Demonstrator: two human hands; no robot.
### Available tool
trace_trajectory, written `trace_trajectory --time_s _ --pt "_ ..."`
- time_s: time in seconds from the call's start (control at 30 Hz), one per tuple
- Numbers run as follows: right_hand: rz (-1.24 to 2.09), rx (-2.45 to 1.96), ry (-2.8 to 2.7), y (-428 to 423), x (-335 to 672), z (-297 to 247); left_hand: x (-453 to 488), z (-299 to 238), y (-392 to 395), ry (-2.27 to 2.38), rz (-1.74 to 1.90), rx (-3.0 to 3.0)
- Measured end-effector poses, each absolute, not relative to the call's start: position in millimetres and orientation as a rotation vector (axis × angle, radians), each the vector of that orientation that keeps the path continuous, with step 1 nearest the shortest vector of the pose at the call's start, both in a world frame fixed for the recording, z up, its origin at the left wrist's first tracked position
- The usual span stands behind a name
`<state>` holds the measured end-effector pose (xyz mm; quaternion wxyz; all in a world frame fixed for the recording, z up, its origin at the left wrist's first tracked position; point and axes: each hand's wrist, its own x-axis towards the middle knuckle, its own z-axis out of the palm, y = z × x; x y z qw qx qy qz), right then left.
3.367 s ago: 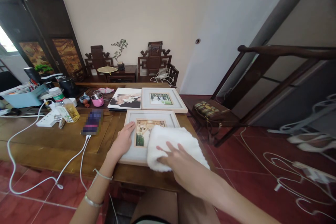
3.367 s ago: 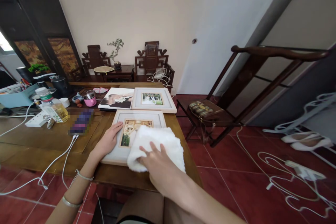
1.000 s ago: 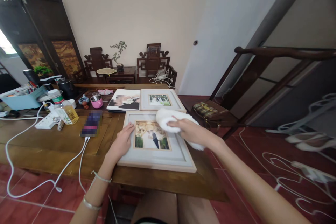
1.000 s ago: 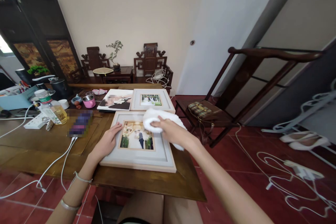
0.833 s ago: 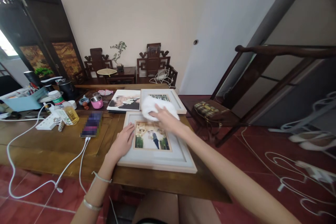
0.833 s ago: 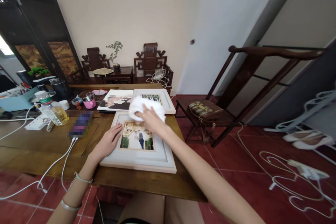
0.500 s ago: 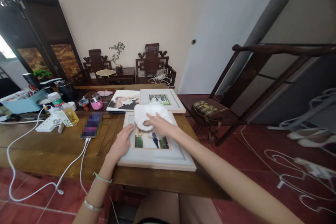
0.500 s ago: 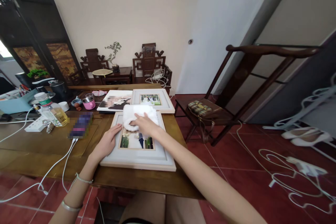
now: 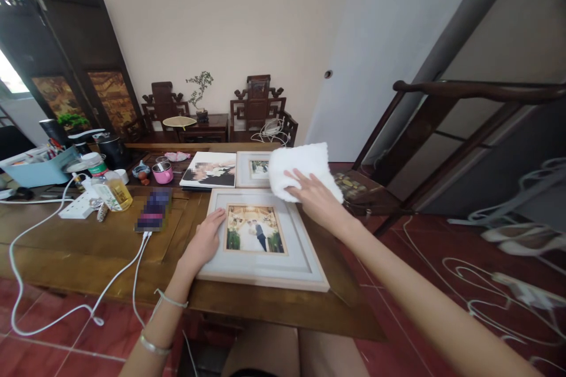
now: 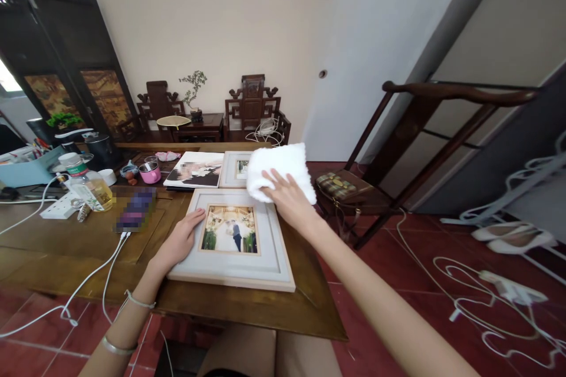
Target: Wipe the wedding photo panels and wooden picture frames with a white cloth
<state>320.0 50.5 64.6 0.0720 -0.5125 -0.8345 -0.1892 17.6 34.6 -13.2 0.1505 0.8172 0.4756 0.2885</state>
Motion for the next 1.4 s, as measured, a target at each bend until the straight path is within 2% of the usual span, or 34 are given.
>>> trace_trajectory --time_s 0.23,0.63,0.77,1.0,1.13,1.27,1.4 --pt "-0.317 -1.443 -2.747 35.7 284.2 43.2 16.0 -18.1 37.1 1.344 0.866 2.346" --pt "0.371 -1.456 -2.915 -77.0 276.2 94.0 16.7 -16.9 37.3 1.374 0.764 2.410" --pt "0.319 -1.554 -2.777 -60.8 277.0 78.0 16.3 -15.3 37.5 1.370 0.744 2.435" --pt "-0.084 -1.664 -2.557 32.8 297.4 42.9 16.6 -12.5 38.5 1.350 0.713 2.451" --pt "-0.215 -1.663 -2.555 45.9 289.3 43.0 16.3 -15.7 39.4 1.377 0.744 2.434" --pt "-0.137 -1.559 -2.674 8.7 280.3 52.5 17.7 -16.7 39.3 1.403 0.783 2.433" --pt "0.153 -1.485 -2.792 -54.3 277.3 73.7 20.4 -13.4 37.4 1.424 0.764 2.440"
